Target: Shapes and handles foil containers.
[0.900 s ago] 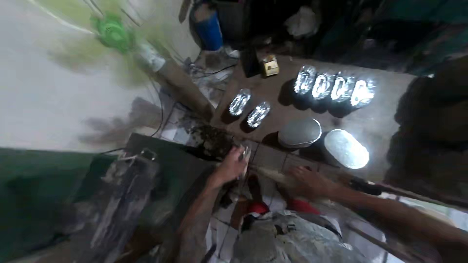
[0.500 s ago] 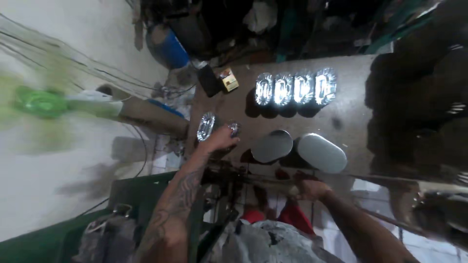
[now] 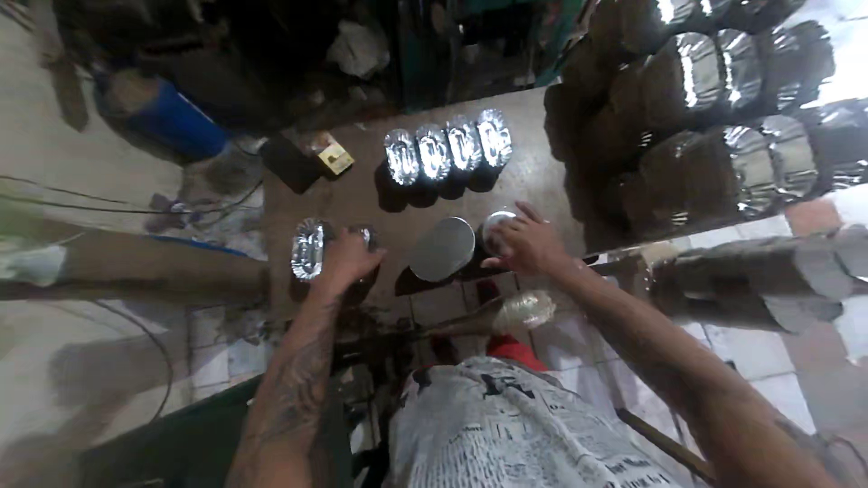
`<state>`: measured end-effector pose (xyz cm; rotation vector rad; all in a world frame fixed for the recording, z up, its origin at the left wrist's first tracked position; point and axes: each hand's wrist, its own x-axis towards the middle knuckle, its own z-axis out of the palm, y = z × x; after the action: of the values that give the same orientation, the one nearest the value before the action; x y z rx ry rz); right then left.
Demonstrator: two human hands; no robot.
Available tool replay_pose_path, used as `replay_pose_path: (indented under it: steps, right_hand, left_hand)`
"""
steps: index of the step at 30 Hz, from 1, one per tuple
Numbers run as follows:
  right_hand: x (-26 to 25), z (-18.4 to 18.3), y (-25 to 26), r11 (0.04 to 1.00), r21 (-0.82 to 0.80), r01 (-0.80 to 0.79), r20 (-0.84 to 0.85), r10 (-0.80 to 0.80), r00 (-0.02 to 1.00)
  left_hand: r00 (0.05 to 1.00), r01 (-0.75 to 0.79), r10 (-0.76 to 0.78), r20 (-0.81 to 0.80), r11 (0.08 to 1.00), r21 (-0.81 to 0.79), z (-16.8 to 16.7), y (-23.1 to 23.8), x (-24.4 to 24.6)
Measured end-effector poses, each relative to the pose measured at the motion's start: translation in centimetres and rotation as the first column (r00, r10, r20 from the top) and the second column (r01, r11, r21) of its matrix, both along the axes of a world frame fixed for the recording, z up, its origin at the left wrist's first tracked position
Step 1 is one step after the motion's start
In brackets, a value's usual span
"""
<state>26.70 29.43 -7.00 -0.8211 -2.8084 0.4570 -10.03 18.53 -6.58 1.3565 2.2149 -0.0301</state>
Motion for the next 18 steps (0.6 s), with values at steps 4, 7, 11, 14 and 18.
replay_pose_path:
  steps: [4,7,11,14,18]
  right_hand:
    - [0.7,-1.9,2.6,0.977,-0.206,-0.053,-0.032,0.047,0.998]
    - [1.6,-0.3,3.3,0.874,-0.467,-0.135,-0.170,0.061,0.983]
    - [1.7,-0.6,4.5,0.855,-0.470,-0.221,-0.250,0.111,0.962]
    - [2.1,-1.9,4.4,0.849,-0.473,-0.237,-0.295,0.101,0.950]
    - [2.2,-2.6,3.0,0.920,-0.350,-0.175,-0.350,0.045,0.936]
  left_hand:
    - [0.987,-0.065,0.038,0.155,0.984,0.169,4.8,0.7,8.4]
    - [0.969,0.146,-0.153,0.192,0.988,0.053,3.0,2.9,15.3]
    - [0.815,0.358,-0.312,0.489,0.934,0.000,1.7,6.1,12.6]
    - [0.602,0.402,-0.242,0.761,0.915,-0.027,2.0,7.0,10.0]
    - [0.539,0.399,-0.150,0.829,0.912,-0.094,2.6,7.8,9.2]
